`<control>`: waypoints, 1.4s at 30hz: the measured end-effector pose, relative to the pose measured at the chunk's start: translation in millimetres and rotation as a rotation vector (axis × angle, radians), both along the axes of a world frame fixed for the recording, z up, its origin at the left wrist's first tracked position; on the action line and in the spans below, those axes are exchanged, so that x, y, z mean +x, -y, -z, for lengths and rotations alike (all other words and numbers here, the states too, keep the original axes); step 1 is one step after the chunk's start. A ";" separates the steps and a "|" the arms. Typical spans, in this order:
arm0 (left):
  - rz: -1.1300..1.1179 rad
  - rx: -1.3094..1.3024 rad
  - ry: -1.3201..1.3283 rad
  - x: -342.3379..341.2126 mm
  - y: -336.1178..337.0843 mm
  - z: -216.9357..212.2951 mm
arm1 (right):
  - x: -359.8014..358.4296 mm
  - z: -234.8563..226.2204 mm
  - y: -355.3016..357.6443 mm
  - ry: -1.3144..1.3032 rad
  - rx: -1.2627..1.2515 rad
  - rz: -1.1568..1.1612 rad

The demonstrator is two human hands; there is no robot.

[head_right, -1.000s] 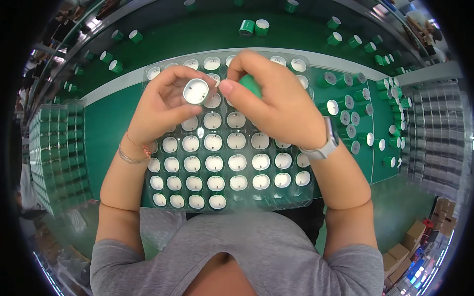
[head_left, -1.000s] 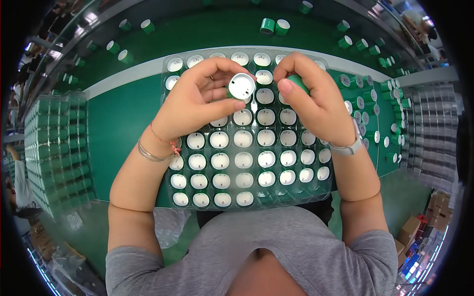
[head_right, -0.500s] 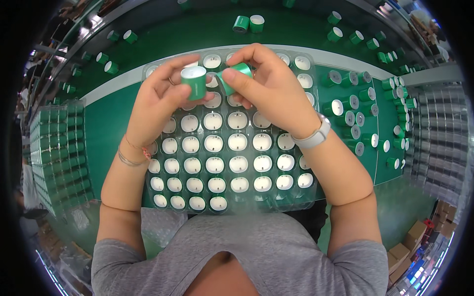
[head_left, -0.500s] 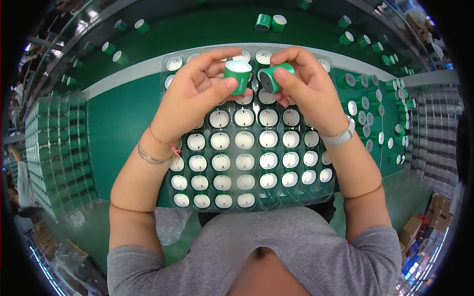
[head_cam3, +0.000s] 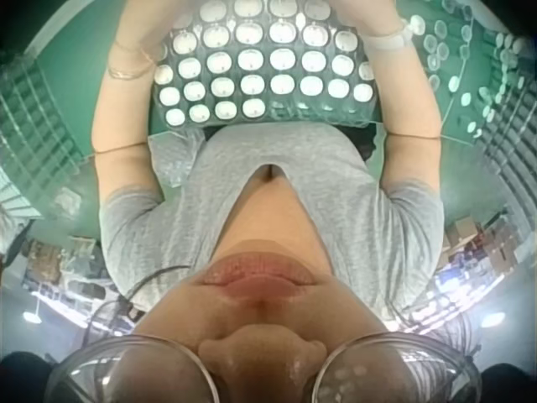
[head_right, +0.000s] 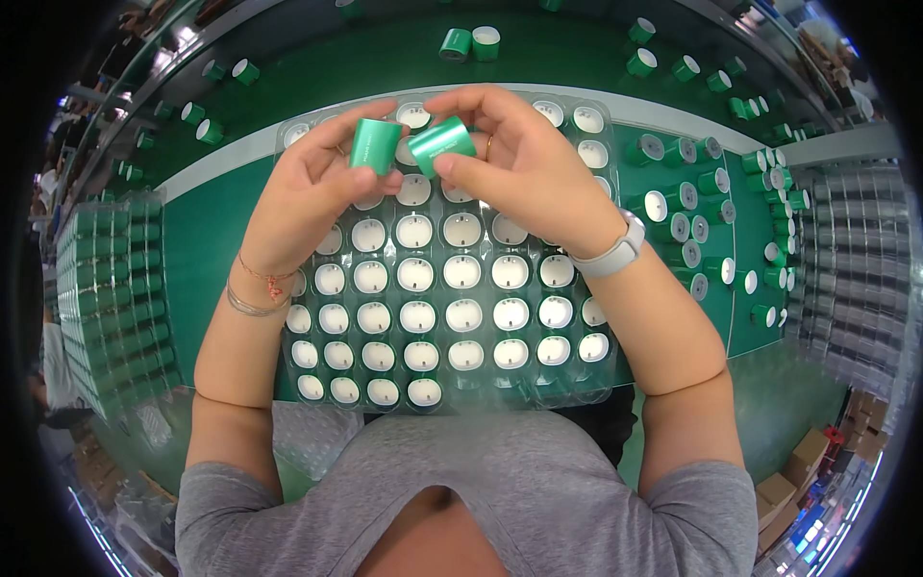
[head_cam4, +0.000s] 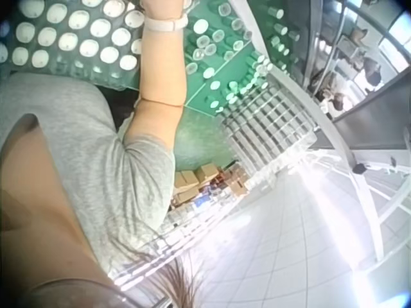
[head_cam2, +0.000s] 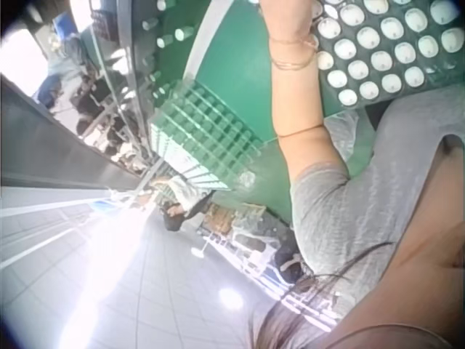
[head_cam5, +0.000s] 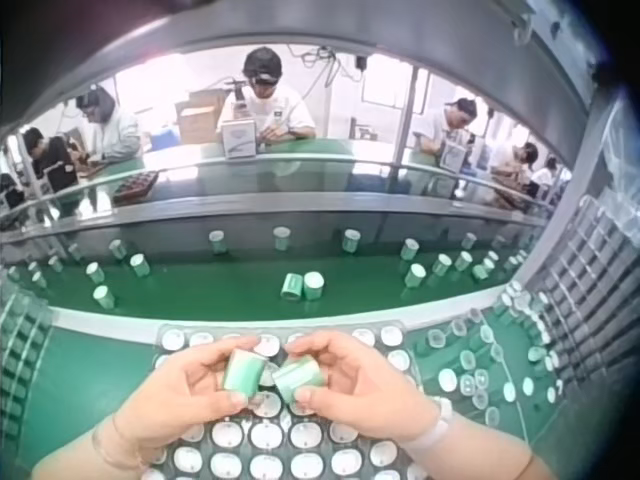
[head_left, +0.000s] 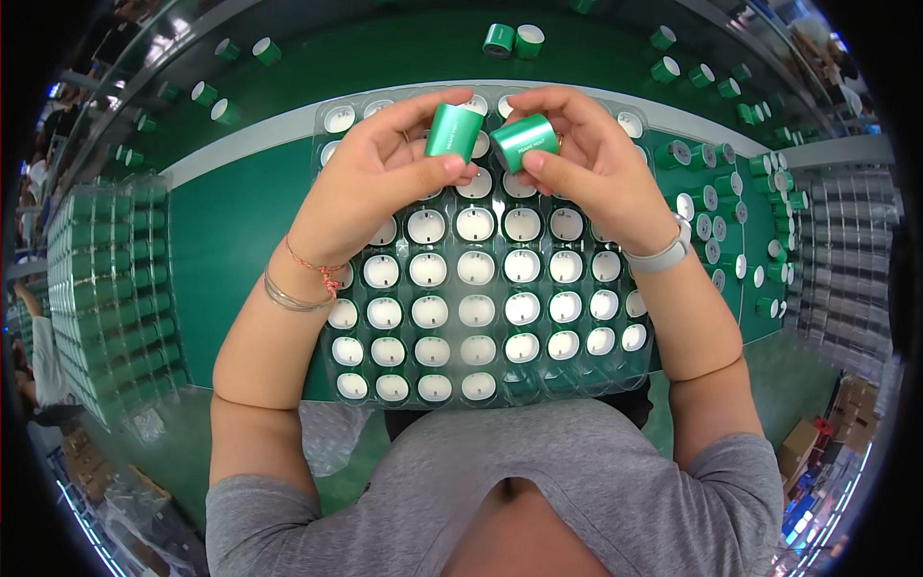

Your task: Arrange small cylindrical green components into a grid tray on a manual assembly line.

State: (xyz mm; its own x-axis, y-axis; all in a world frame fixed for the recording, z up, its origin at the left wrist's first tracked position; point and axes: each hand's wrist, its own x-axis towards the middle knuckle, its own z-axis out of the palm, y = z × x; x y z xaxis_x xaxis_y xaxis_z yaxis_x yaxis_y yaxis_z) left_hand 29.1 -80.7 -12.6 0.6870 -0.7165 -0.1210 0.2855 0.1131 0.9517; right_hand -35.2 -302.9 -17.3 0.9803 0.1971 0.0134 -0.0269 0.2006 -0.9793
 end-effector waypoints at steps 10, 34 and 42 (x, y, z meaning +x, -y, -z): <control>-0.018 -0.114 0.037 -5.3 3.6 -0.1 | 0.3 1.8 2.1 0.061 -0.017 0.006; -0.049 0.033 0.319 -4.6 -0.4 1.7 | 3.1 4.6 -0.8 0.062 0.027 0.029; -0.016 0.026 0.226 -5.0 0.1 -1.0 | 4.6 6.7 1.9 0.069 0.003 0.007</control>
State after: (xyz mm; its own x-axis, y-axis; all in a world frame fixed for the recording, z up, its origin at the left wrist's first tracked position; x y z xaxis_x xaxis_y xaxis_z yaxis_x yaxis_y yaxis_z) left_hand 24.1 -80.8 -11.6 0.7103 -0.7036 0.0188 0.0632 0.0903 0.9939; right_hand -30.6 -304.8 -24.0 0.9784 0.1901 0.0816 0.0419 0.2039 -0.9781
